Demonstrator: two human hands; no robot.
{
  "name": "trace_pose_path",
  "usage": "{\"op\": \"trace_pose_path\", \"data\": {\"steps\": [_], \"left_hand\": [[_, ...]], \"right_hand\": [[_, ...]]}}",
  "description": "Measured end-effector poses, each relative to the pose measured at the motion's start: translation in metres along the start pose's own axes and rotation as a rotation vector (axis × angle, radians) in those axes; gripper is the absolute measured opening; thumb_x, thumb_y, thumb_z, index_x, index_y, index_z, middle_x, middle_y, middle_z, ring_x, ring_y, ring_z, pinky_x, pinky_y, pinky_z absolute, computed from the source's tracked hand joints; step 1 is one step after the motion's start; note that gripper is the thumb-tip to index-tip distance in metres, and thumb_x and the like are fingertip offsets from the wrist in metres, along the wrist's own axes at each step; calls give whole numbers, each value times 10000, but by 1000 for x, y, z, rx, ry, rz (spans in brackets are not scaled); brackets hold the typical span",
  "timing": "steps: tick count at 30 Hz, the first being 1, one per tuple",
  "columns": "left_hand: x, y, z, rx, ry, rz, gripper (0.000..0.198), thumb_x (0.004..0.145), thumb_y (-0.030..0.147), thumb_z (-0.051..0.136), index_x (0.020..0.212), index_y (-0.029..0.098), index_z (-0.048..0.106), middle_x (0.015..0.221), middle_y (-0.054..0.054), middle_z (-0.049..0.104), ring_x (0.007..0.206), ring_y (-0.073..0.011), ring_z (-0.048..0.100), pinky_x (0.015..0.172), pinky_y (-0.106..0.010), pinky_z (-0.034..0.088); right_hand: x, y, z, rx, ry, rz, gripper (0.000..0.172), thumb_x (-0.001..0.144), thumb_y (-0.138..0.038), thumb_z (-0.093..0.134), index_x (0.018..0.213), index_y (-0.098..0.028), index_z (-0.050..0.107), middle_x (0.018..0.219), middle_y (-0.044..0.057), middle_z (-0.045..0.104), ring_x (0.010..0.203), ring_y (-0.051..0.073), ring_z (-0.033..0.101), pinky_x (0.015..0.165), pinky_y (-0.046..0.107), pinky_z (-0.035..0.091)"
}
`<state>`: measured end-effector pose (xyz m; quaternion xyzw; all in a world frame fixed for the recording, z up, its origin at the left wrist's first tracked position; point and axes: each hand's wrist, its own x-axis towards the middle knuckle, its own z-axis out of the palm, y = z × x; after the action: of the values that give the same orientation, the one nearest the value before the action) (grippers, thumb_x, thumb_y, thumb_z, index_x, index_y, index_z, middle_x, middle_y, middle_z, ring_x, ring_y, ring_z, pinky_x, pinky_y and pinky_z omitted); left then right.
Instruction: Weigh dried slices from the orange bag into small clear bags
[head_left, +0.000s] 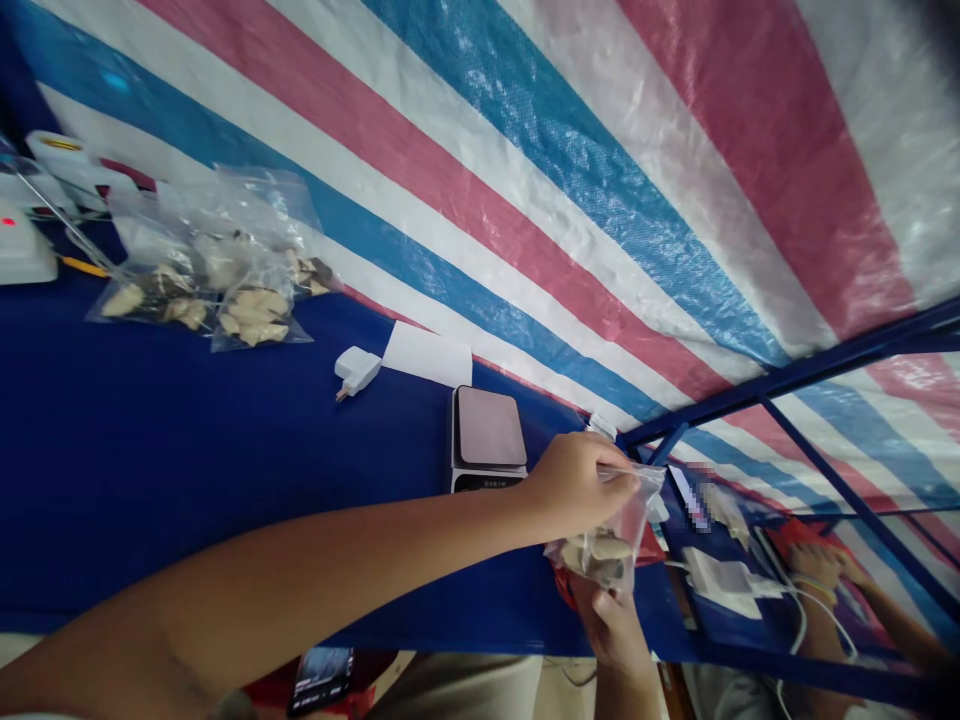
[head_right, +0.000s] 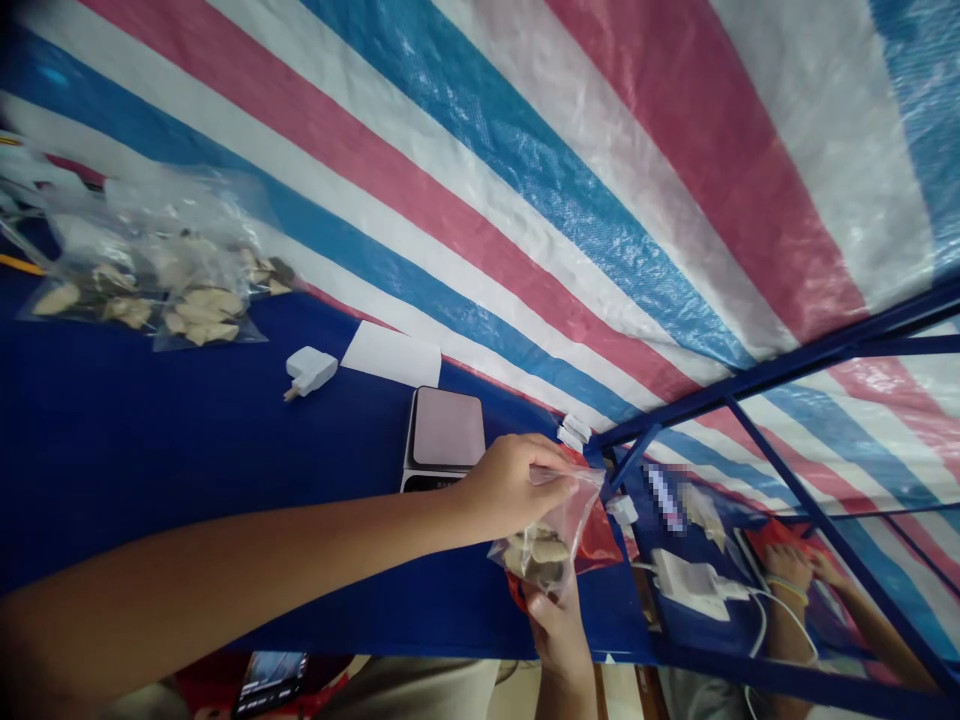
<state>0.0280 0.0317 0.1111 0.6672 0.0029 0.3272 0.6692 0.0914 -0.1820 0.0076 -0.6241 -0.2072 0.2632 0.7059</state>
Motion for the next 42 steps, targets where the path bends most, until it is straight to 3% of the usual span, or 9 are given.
{"op": "trace_pose_path", "data": {"steps": [4, 7, 13, 20, 25, 30, 33, 36, 42], "left_hand": [[2, 2, -3, -64, -62, -114, 207, 809, 316, 714, 915, 159, 798, 1016, -93, 782, 962, -197, 730, 883, -298, 552], [6, 5, -10, -75, -130, -176, 248, 808, 364, 717, 926, 162, 799, 1007, -88, 786, 952, -199, 728, 862, -298, 549], [12, 7, -19, 43, -197, 7, 166, 827, 299, 711, 915, 190, 801, 1047, -76, 780, 994, -191, 715, 912, -300, 526], [2, 14, -8, -209, -225, 25, 159, 845, 312, 729, 919, 182, 783, 1037, -57, 769, 1021, -168, 700, 936, -268, 519], [-6, 1, 7, -262, 34, -91, 180, 838, 313, 721, 930, 166, 768, 1049, -76, 763, 1002, -187, 706, 939, -310, 545], [-8, -24, 17, -295, 203, -213, 227, 840, 350, 706, 937, 148, 741, 1010, -91, 768, 967, -210, 716, 889, -335, 558], [-10, -23, 17, -334, 207, -289, 245, 836, 354, 714, 961, 143, 728, 1014, -94, 772, 1003, -217, 714, 916, -337, 544], [-10, -17, 14, -329, 192, -312, 258, 841, 373, 710, 973, 151, 718, 998, -82, 769, 989, -217, 708, 896, -337, 541], [3, -13, -2, -277, 97, -181, 200, 872, 367, 673, 934, 178, 683, 1018, -61, 735, 966, -176, 659, 897, -308, 505]], "right_hand": [[5, -1, 1, -94, 30, 42, 572, 618, -269, 941, 1146, -278, 721, 1058, 80, 783, 982, 296, 749, 910, 458, 599], [12, -5, 8, -56, 33, 1, 500, 663, -303, 913, 1129, -303, 730, 1086, 62, 777, 989, 282, 741, 896, 436, 611], [22, -14, 27, 158, 140, 3, 307, 810, -419, 807, 1084, -294, 750, 1122, 37, 768, 948, 207, 732, 800, 332, 616], [19, -24, 31, 317, 184, 3, 551, 682, -380, 891, 1205, -396, 719, 1202, -9, 750, 1018, 232, 710, 847, 410, 596], [7, -32, 40, 373, 321, 1, 411, 866, -600, 635, 1218, -402, 714, 1170, 1, 756, 1144, 277, 662, 916, 539, 546], [0, -24, 48, 287, 261, -47, 834, 673, -923, 581, 1269, -351, 692, 1297, 81, 700, 1227, 366, 615, 933, 616, 517], [3, -16, 49, 194, 198, -50, 730, 625, -714, 826, 1255, -370, 689, 1286, 77, 703, 1121, 341, 674, 910, 585, 545], [6, -14, 53, 117, 199, -49, 599, 727, -483, 849, 1284, -362, 665, 1226, 66, 725, 1035, 278, 706, 923, 530, 563], [-2, -22, 46, 204, 339, -65, 401, 764, -392, 814, 1149, -323, 723, 1044, 19, 770, 910, 197, 723, 785, 347, 611]]}}
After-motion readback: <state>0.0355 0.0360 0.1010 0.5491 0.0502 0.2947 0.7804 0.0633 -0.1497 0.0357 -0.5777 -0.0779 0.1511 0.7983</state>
